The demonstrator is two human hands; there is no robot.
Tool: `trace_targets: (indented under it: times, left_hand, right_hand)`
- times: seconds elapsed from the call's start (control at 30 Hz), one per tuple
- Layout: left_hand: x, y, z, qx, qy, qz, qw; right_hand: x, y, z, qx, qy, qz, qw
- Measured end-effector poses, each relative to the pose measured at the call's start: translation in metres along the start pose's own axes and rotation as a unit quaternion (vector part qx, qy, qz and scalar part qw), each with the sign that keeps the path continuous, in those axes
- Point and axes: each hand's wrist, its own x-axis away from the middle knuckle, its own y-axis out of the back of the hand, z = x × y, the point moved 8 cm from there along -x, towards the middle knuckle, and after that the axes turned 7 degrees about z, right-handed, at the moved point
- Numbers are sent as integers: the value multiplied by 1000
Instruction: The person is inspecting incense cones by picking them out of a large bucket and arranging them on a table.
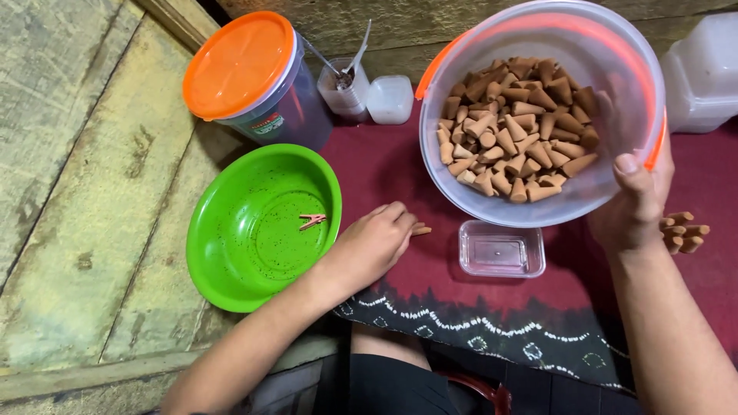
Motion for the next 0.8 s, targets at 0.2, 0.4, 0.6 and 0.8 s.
trace_targets:
  times: [0.2,0.4,0.6,0.8]
  left_hand:
    - [-28,-40,29,-22,7,73,997]
    - [-30,-42,34,5,22,101,995]
    - [-26,-43,24,-31,30,178,983]
    - [-21,-34,20,-33,26,171,984]
  right_hand:
    - [2,2,-2,-24,3,-6,1000]
    - [1,4,-4,-30,7,-2,1000]
    - [2,5,-3,-38,5,-7,999]
    - [-1,7,-1,-37,14,-17,999]
